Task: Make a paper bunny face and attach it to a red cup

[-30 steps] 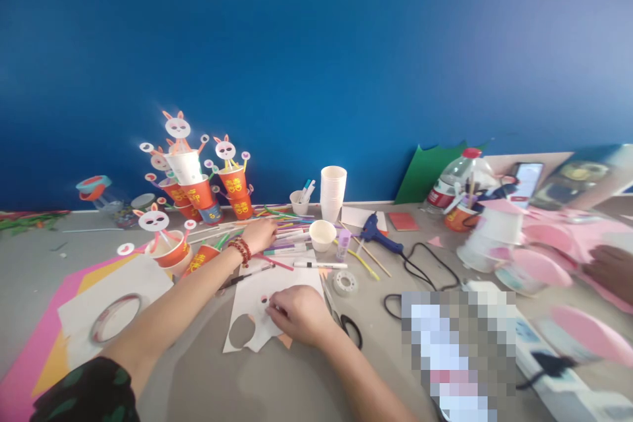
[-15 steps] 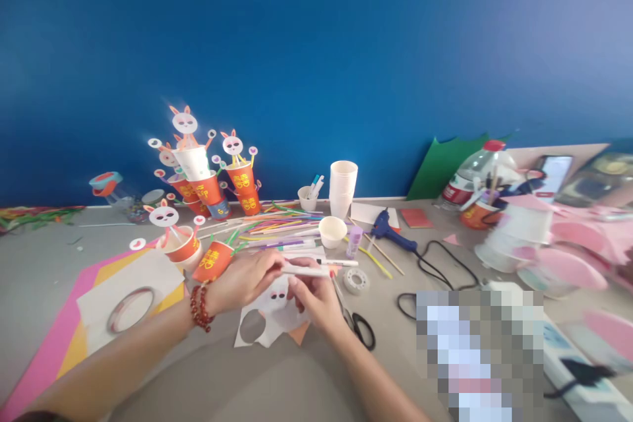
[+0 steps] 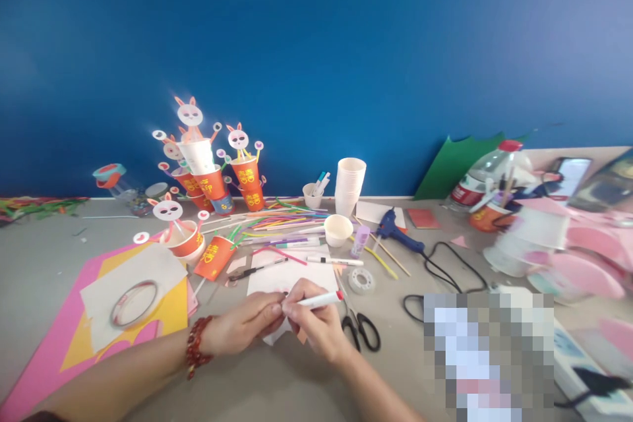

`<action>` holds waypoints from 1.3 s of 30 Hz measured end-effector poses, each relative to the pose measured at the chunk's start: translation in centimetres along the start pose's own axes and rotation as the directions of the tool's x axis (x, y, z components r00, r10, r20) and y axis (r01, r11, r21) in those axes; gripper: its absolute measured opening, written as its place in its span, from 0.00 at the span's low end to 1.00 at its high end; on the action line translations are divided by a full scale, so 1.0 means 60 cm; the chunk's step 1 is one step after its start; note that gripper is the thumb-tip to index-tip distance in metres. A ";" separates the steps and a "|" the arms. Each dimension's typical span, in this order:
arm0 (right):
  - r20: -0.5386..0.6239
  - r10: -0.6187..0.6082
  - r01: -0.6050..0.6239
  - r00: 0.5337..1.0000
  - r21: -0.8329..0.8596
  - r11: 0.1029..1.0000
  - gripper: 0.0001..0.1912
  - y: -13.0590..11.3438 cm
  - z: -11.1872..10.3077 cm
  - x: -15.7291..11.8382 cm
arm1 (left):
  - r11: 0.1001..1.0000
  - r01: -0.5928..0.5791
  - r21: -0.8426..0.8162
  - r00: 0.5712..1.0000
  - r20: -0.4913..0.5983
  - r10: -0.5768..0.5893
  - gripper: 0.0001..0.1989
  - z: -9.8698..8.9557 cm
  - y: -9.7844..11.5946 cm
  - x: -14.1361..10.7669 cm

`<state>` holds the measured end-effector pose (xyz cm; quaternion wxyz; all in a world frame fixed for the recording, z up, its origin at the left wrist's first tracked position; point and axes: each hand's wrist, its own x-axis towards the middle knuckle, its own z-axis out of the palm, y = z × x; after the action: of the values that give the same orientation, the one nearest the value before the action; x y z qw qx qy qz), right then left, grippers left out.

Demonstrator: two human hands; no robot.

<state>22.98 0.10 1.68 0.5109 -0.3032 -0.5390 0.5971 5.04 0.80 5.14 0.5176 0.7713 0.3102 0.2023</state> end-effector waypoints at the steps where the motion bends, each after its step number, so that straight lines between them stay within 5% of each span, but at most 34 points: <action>1: 0.012 -0.001 0.001 1.000 0.016 1.000 0.15 -0.002 0.004 -0.004 | 0.980 0.064 -0.189 0.998 0.039 -0.057 0.27 0.006 0.001 -0.007; 5: 0.053 -0.014 0.012 0.998 0.049 0.999 0.14 -0.011 0.019 -0.017 | 0.740 0.258 -0.621 0.961 0.241 -0.133 0.26 0.019 0.000 -0.029; 10: 0.107 0.008 -0.016 0.994 0.074 0.997 0.12 -0.019 0.031 -0.023 | 0.617 0.363 -0.698 0.910 0.409 -0.072 0.26 0.015 -0.001 -0.041; 16: 0.097 0.068 -0.085 0.993 0.185 0.979 0.13 -0.018 0.042 -0.030 | 0.428 0.441 -0.789 0.890 0.445 -0.097 0.27 0.032 0.008 -0.054; 28: -0.011 0.161 -0.156 0.987 0.194 0.969 0.12 -0.011 0.049 -0.032 | 0.262 0.454 -0.852 0.891 0.429 -0.150 0.29 0.046 0.012 -0.049; 39: 0.092 0.217 -0.234 0.972 0.300 0.925 0.10 -0.001 0.050 -0.045 | 0.333 0.431 -0.839 0.902 0.396 -0.172 0.29 0.060 0.026 -0.061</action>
<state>21.08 -3.44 1.92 0.4645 -0.2624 -0.4147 0.7372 5.06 -4.54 5.25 0.9142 0.3062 0.2224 0.1449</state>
